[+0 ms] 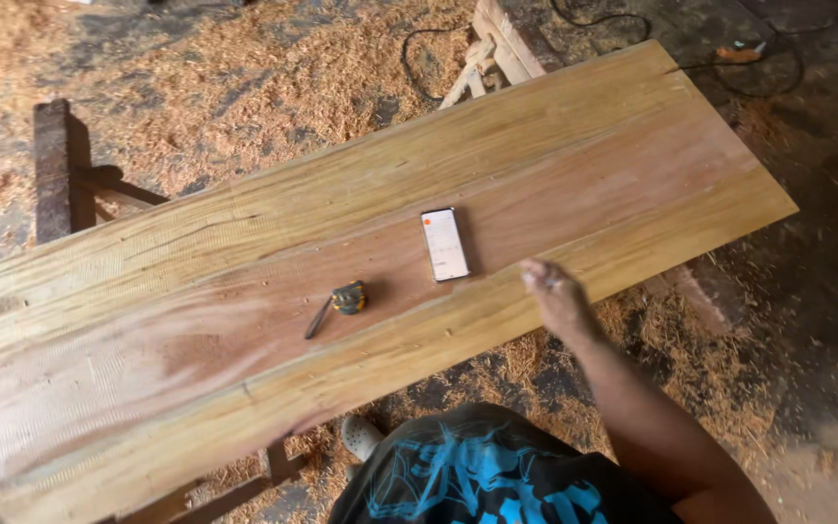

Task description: The person measures a large wooden plank using a tape measure and a set square, marking lines with a pencil. They adjust the tools and reposition the plank to draw straight lines for cutting or assembly.

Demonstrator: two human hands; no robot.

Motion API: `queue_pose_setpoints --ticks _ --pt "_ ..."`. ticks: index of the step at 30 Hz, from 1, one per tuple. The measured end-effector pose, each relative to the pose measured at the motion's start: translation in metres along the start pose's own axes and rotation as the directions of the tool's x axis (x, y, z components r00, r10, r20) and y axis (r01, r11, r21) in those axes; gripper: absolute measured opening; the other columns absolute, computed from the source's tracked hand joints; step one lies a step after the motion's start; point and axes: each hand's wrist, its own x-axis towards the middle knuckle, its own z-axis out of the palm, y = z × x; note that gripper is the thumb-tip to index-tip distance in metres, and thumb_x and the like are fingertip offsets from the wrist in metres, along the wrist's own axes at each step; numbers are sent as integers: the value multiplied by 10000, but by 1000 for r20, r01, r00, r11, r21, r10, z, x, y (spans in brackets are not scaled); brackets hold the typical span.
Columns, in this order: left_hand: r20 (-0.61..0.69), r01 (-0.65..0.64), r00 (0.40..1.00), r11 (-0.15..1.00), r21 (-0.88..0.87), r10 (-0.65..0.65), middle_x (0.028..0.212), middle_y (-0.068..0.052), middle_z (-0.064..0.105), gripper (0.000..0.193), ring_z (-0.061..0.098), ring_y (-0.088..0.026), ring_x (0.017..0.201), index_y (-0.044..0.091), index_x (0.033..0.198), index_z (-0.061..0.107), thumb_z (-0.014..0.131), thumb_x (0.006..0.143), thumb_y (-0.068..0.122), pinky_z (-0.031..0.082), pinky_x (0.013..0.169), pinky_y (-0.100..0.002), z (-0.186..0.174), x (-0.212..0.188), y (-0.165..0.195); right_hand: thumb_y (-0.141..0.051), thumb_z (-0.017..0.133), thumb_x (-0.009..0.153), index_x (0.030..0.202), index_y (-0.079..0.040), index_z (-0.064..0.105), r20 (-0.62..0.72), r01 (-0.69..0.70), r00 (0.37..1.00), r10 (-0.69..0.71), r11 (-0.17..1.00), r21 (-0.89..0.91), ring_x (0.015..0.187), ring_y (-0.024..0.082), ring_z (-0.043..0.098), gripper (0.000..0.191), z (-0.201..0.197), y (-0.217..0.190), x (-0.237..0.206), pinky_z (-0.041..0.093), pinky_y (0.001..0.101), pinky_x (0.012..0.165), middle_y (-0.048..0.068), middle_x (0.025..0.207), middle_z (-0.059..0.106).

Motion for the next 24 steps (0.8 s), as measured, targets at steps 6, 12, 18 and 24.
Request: queue_pose_setpoints --ticks 6,12,18,24 --pt "-16 -240 970 943 -230 243 1010 -152 731 325 731 -241 911 13 1109 675 876 949 212 582 786 -339 -89 25 173 -245 547 1104 1503 -123 552 -331 -11 941 65 987 162 704 296 542 418 -197 -41 -33 561 401 500 145 1029 620" --pt "161 -318 856 747 -584 491 945 -131 753 291 758 -204 843 21 1128 656 855 969 162 599 696 -318 -105 72 323 -160 562 1159 1522 -52 501 -322 341 607 -727 603 -721 1339 447 567 384 -292 -31 -55 573 507 1063 255 1542 498" --pt "156 -242 626 380 -893 764 929 -78 770 255 781 -157 829 40 1127 633 808 968 135 627 675 -282 -38 105 420 -364 460 1092 1536 -265 558 -325 -528 827 458 832 -170 890 294 647 465 -288 39 -89 519 438 705 181 1283 657" --pt "360 -179 610 565 -806 706 797 -104 715 313 693 -211 669 42 1056 676 908 911 196 529 580 -379 107 127 469 -363 518 1013 1238 -84 699 -149 -475 870 470 880 5 784 206 659 402 -235 125 -69 534 369 665 128 950 733"
